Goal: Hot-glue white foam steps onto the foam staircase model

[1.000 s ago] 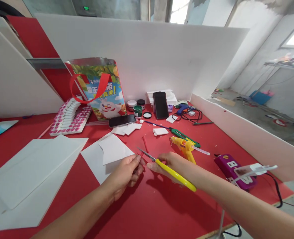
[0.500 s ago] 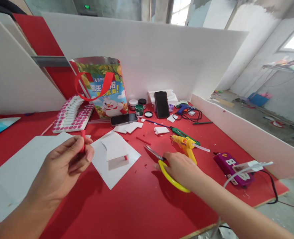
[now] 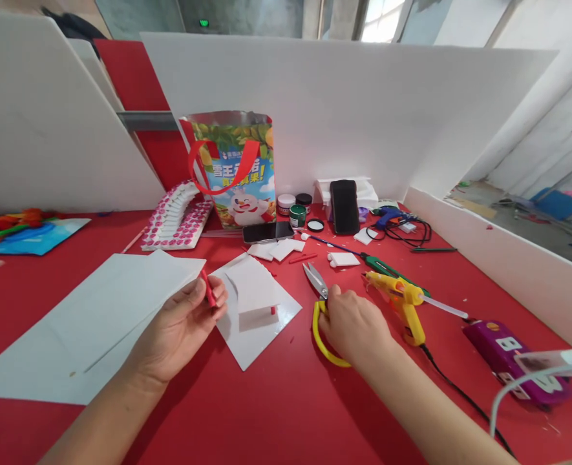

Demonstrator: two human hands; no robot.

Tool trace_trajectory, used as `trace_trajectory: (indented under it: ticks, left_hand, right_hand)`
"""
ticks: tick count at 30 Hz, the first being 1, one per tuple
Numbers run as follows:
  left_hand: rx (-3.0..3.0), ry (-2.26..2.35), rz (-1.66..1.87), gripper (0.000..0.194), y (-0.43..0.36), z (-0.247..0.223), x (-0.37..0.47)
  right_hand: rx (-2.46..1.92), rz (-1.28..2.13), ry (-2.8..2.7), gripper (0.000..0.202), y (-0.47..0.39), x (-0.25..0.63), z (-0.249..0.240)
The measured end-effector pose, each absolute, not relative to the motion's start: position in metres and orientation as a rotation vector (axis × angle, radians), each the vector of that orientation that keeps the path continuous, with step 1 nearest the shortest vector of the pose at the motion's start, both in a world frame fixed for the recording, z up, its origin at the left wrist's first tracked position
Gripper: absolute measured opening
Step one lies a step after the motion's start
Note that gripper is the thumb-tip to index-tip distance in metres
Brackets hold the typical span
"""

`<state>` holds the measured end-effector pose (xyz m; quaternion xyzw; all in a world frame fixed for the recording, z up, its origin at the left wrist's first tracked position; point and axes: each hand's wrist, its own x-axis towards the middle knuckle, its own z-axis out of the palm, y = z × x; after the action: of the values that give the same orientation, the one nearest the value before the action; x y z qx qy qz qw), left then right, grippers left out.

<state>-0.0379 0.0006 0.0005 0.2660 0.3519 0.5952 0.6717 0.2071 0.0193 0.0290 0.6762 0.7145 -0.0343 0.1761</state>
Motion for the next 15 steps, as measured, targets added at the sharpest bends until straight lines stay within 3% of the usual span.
trace_trajectory:
  ticks: [4,7,10,12,15]
  left_hand:
    - [0.694,0.858,1.248,0.019,-0.005,0.002,-0.039]
    - [0.909,0.933,1.204,0.018,-0.01,0.002,-0.039]
    - [1.241,1.041,1.245,0.014,-0.013,0.003,-0.037]
    - [1.431,1.092,1.267,0.016,-0.015,0.004,-0.037]
    - [1.592,1.103,1.268,0.02,-0.018,0.007,-0.036]
  right_hand:
    - [1.887,-0.035,2.055,0.02,0.023,0.2,0.048]
    - [1.994,-0.119,2.45,0.019,0.024,0.19,0.064]
    - [1.889,-0.883,3.059,0.014,0.026,0.175,0.064]
    - [1.694,-1.472,3.179,0.015,0.026,0.165,0.055]
    - [1.465,-1.932,3.181,0.019,0.024,0.159,0.039]
